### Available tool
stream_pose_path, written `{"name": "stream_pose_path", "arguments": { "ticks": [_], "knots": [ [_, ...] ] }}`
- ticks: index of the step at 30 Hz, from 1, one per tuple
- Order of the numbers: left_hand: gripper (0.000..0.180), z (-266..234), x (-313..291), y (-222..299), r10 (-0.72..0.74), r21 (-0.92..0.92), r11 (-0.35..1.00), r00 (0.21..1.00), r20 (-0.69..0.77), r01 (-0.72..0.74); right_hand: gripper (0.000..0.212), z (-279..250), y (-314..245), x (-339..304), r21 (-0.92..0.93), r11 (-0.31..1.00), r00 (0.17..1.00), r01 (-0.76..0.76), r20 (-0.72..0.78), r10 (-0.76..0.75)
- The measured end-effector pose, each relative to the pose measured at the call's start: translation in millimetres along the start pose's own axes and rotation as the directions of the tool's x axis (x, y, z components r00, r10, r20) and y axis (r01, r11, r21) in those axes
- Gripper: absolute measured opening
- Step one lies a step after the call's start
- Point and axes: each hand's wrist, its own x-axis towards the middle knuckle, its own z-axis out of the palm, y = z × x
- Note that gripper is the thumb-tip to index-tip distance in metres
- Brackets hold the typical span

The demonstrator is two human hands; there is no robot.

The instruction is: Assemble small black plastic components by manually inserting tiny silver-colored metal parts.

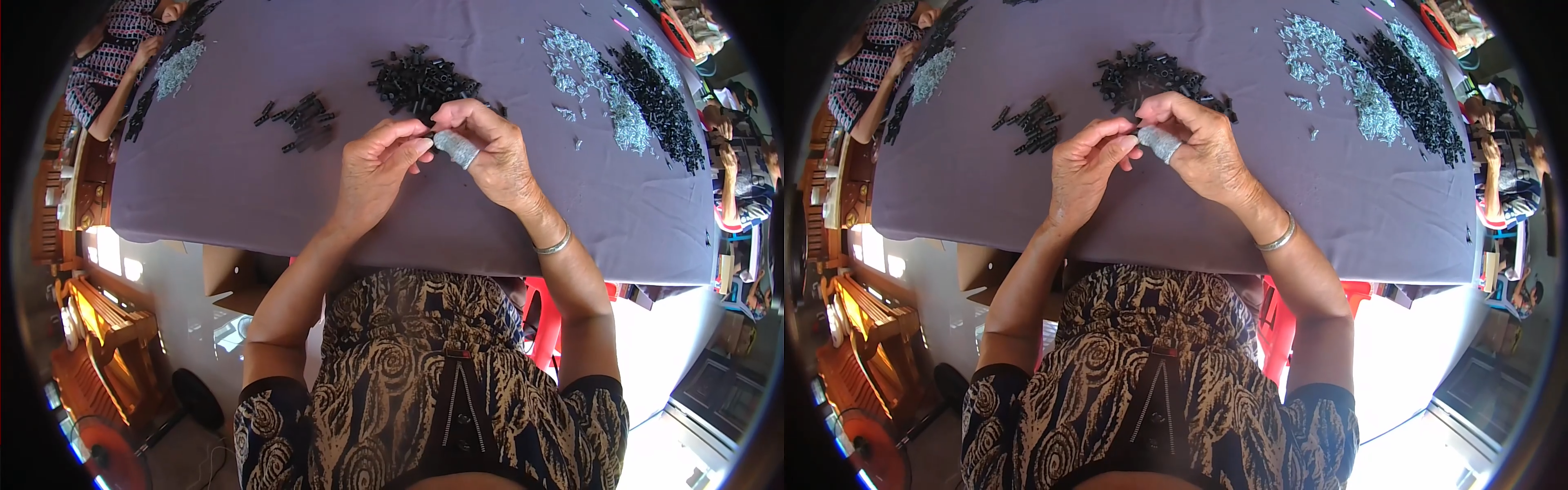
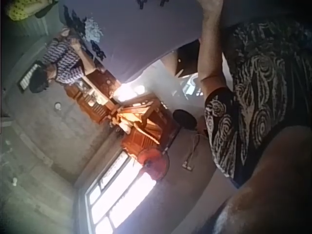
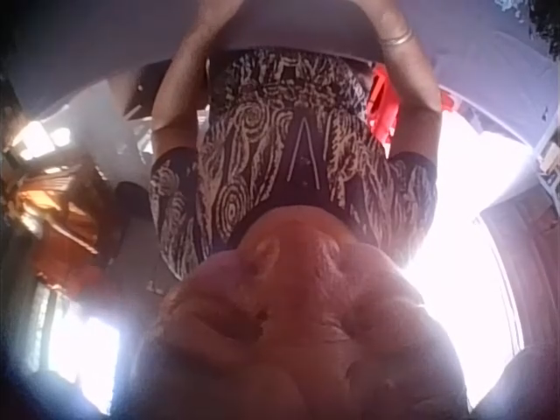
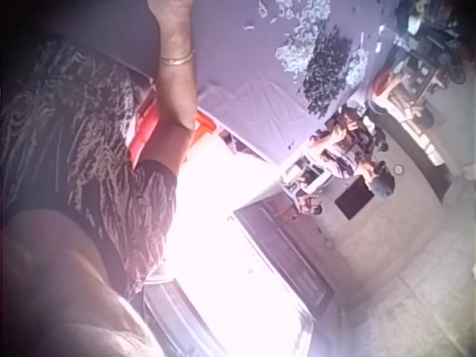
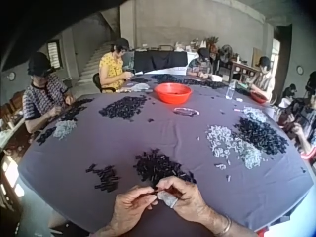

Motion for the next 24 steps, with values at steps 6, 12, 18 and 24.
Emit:
{"name": "stream_pose_path", "arguments": {
  "ticks": [6,12,18,24],
  "knots": [
    [0.015,-20.5,9.6,0.3,0.029,0.340,0.940,0.999,-0.014,-0.023,0.018,0.1,-0.1,4.8,0.083,0.990,0.990,-0.116,-0.071,0.121],
    [0.019,-28.6,15.4,-1.1,0.014,0.031,0.999,0.989,-0.148,-0.010,0.015,14.0,2.3,6.5,-0.686,0.673,0.959,0.277,0.159,-0.232],
    [0.018,-29.2,13.8,-3.4,0.020,0.023,1.000,0.994,-0.107,-0.018,0.013,19.5,12.9,5.3,-0.771,0.533,0.937,0.348,0.302,-0.174],
    [0.017,-23.8,10.7,3.0,-0.029,0.078,0.996,0.997,-0.066,0.034,0.009,4.6,-2.4,5.8,-0.529,0.845,0.996,0.074,0.084,-0.035]
  ]
}}
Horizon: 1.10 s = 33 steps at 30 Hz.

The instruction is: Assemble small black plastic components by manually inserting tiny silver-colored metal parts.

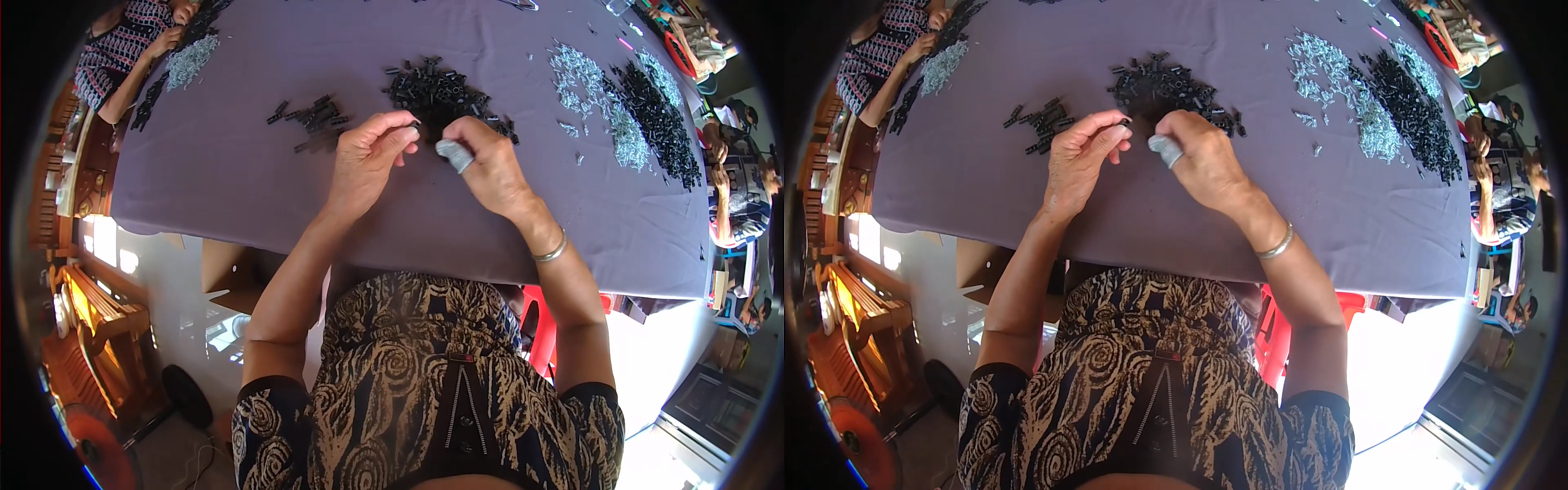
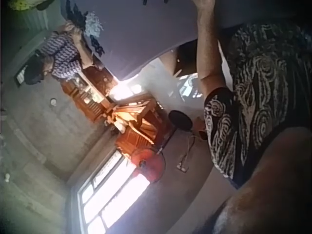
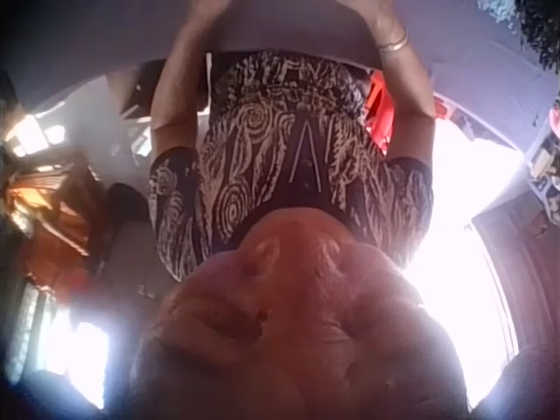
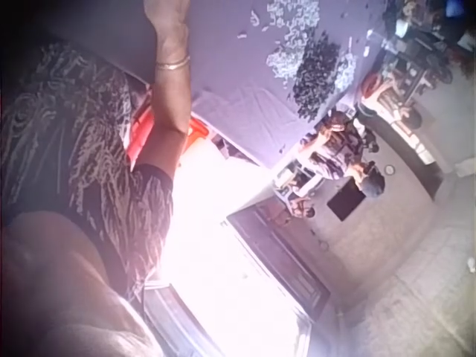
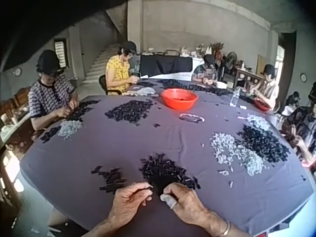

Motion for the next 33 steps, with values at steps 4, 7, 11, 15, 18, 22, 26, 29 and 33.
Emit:
{"name": "stream_pose_path", "arguments": {
  "ticks": [4,7,11,15,18,22,26,29,33],
  "knots": [
    [0.017,10.5,-5.3,0.9,-0.030,0.013,1.000,0.994,0.103,0.028,0.006,-9.2,3.7,0.2,0.517,0.824,0.973,-0.230,0.103,0.207],
    [0.017,15.9,-7.8,0.1,-0.039,0.009,0.999,0.988,0.148,0.038,0.005,-15.7,5.1,0.6,0.671,0.659,0.940,-0.341,0.227,0.255],
    [0.019,19.0,-10.4,1.2,-0.057,0.027,0.998,0.982,0.182,0.053,0.004,-17.8,9.4,-0.2,0.743,0.508,0.899,-0.436,0.330,0.288],
    [0.021,21.3,-13.0,-1.0,-0.070,0.005,0.997,0.978,0.199,0.071,0.003,-17.2,11.6,-0.9,0.769,0.464,0.896,-0.440,0.347,0.276],
    [0.021,22.6,-14.4,-0.5,-0.106,-0.022,0.993,0.975,0.194,0.112,0.004,-16.6,12.8,-0.7,0.734,0.517,0.897,-0.441,0.346,0.274],
    [0.021,25.6,-16.1,1.0,-0.108,-0.007,0.994,0.972,0.207,0.112,0.006,-16.3,11.2,0.7,0.742,0.499,0.894,-0.448,0.369,0.254],
    [0.019,26.0,-15.0,-1.0,-0.101,-0.028,0.994,0.980,0.172,0.108,0.009,-10.6,11.9,-0.4,0.733,0.509,0.892,-0.452,0.362,0.272],
    [0.017,23.8,-12.9,0.6,-0.116,-0.074,0.989,0.984,0.135,0.127,0.011,-10.5,13.3,0.7,0.798,0.420,0.894,-0.432,0.317,0.317],
    [0.016,14.2,-6.2,5.5,-0.105,-0.197,0.975,0.994,-0.011,0.101,0.011,-27.2,25.9,3.8,0.783,0.535,0.922,-0.319,0.126,0.366]
  ]
}}
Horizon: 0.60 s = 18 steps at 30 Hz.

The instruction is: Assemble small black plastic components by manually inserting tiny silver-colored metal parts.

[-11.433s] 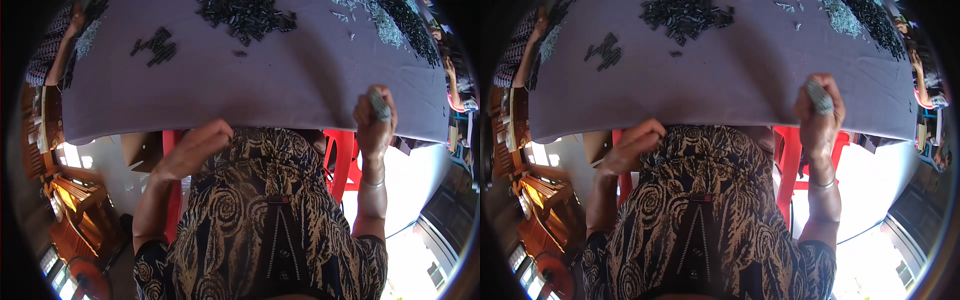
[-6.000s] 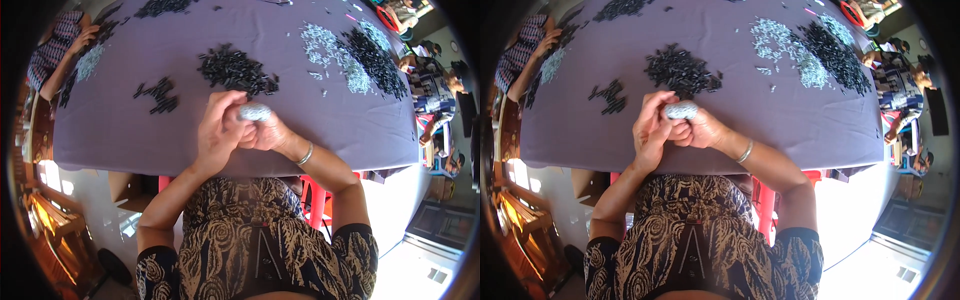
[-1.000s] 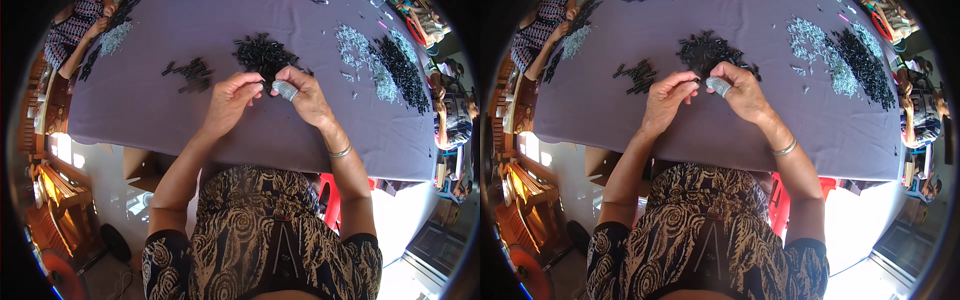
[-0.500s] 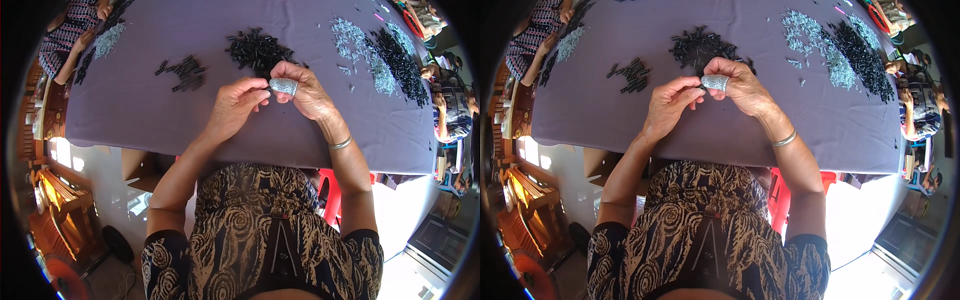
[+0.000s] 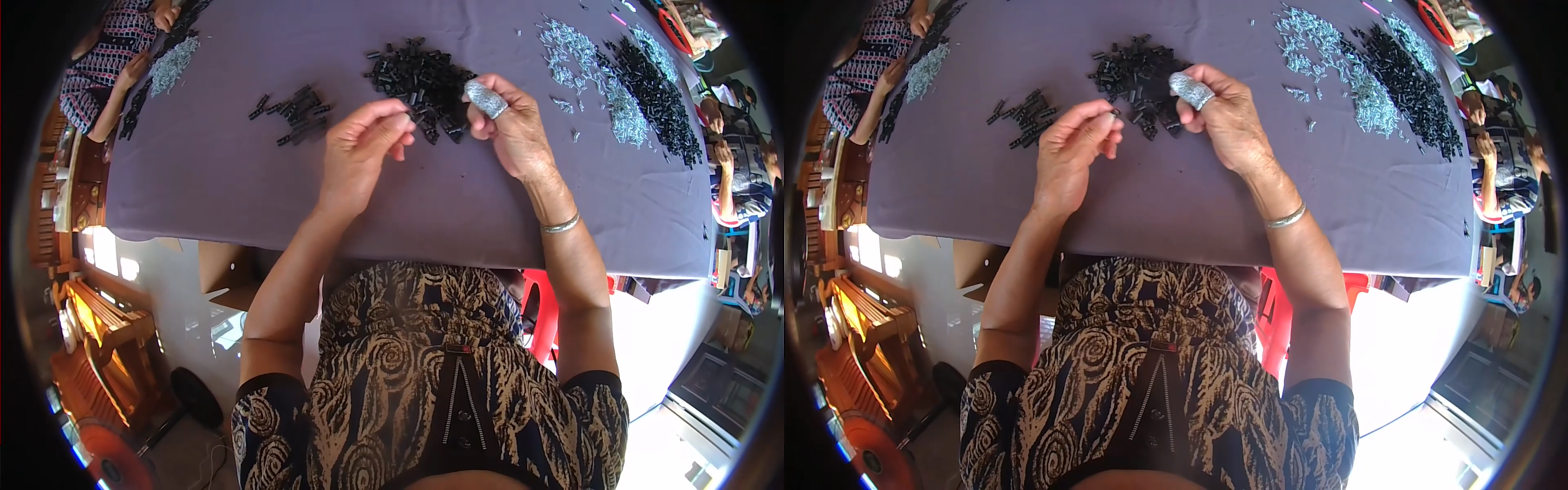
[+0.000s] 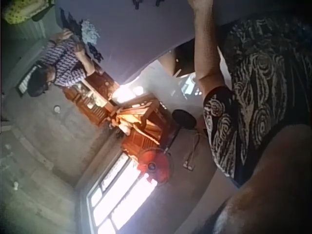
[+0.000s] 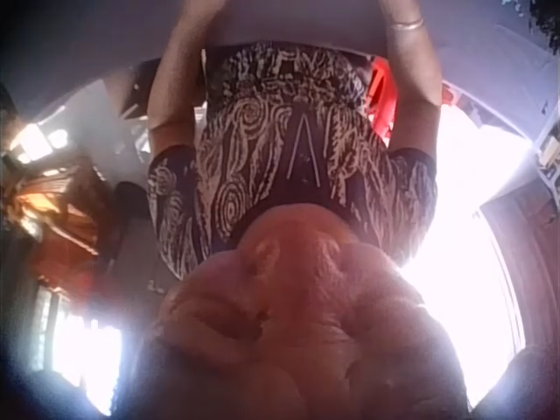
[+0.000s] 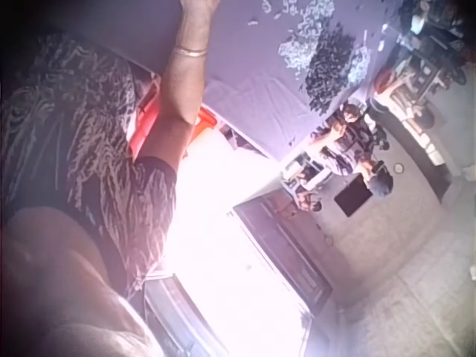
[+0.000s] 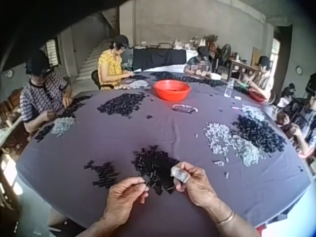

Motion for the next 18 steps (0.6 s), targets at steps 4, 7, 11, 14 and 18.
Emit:
{"name": "stream_pose_path", "arguments": {
  "ticks": [4,7,11,14,18],
  "knots": [
    [0.017,-11.0,5.7,-3.0,-0.015,-0.122,0.992,0.998,-0.060,0.007,0.006,1.2,-1.0,-1.0,-0.512,0.849,0.985,0.135,-0.022,-0.170],
    [0.018,-9.9,6.2,-2.4,-0.021,-0.140,0.990,0.998,-0.055,0.013,0.009,5.6,0.9,-5.8,-0.729,0.611,0.948,0.308,0.180,-0.264],
    [0.019,-9.7,5.6,-2.5,-0.047,-0.144,0.989,0.996,-0.081,0.035,0.013,14.5,3.2,-8.5,-0.785,0.462,0.907,0.414,0.309,-0.287],
    [0.019,-8.8,5.3,-2.8,-0.058,-0.144,0.989,0.994,-0.091,0.044,0.014,16.0,6.9,-9.6,-0.774,0.442,0.887,0.453,0.338,-0.315],
    [0.018,-7.2,4.0,-5.4,-0.046,-0.136,0.990,0.997,-0.065,0.037,0.013,23.8,13.2,-10.6,-0.830,0.246,0.849,0.501,0.417,-0.325]
  ]
}}
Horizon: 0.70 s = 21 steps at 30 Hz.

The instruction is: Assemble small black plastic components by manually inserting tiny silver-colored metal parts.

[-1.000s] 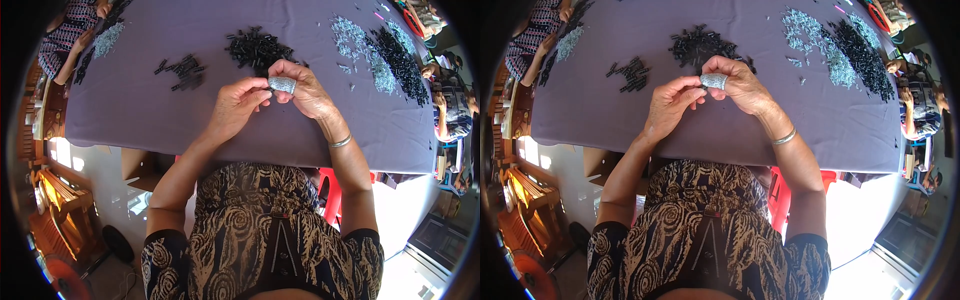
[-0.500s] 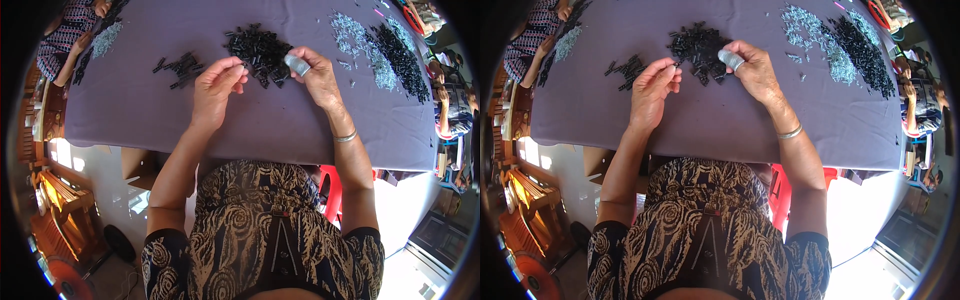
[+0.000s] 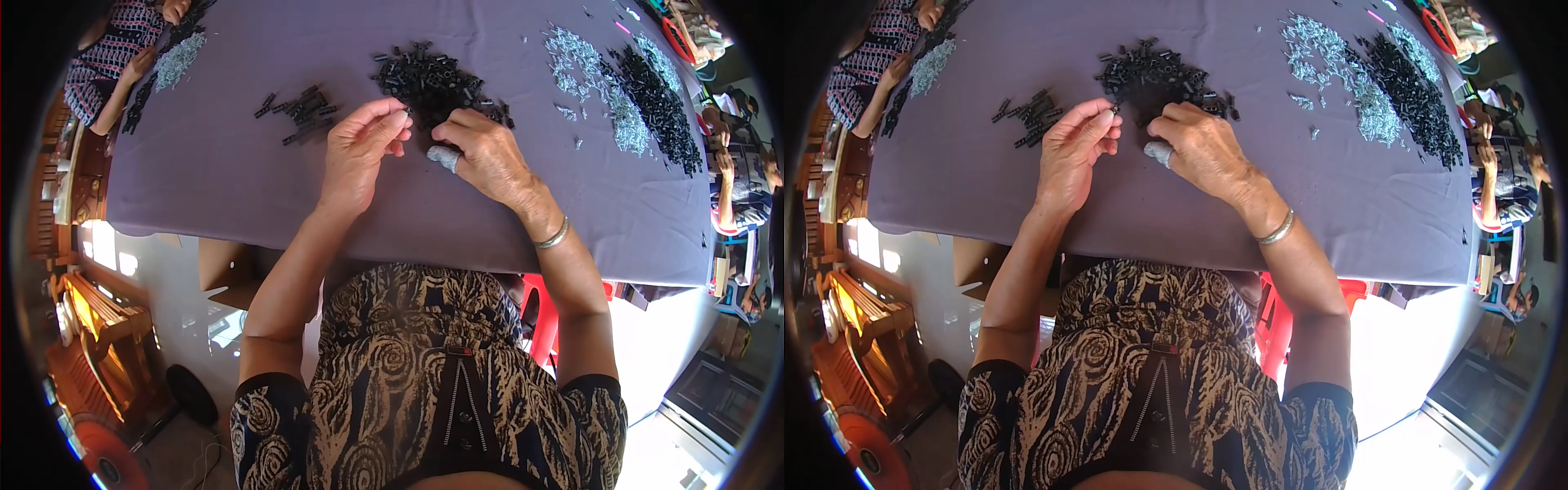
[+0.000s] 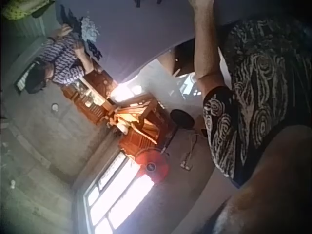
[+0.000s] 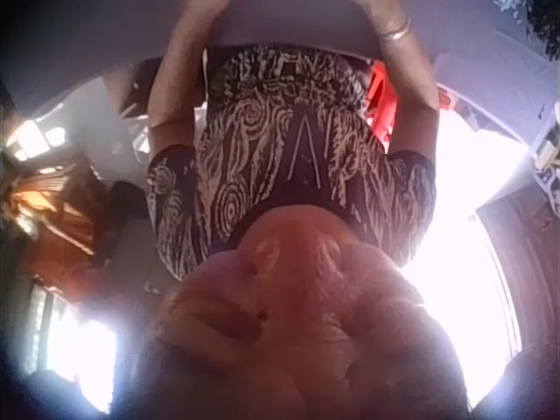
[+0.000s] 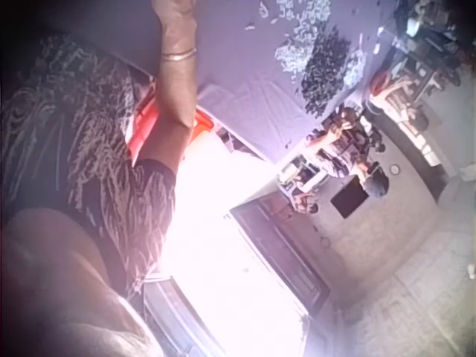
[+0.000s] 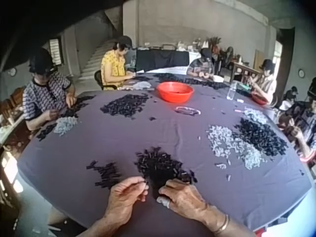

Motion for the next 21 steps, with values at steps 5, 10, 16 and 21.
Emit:
{"name": "stream_pose_path", "arguments": {
  "ticks": [5,10,16,21],
  "knots": [
    [0.018,3.4,-1.9,0.2,-0.003,0.034,0.999,1.000,0.020,0.002,0.013,2.0,-8.0,2.4,-0.068,0.993,0.995,-0.092,0.037,0.094],
    [0.019,5.6,-4.7,-0.7,-0.032,0.058,0.998,0.999,0.030,0.030,0.008,3.0,-0.5,1.3,-0.075,0.994,0.997,-0.080,0.017,0.082],
    [0.021,7.3,-7.0,-5.1,-0.086,0.053,0.995,0.994,0.074,0.082,0.007,-1.8,0.9,-0.3,0.422,0.885,0.958,-0.198,-0.107,0.266],
    [0.021,13.7,-11.1,-4.3,-0.127,0.074,0.990,0.987,0.098,0.119,0.006,-19.0,4.7,1.9,0.877,0.320,0.886,-0.358,0.211,0.413]
  ]
}}
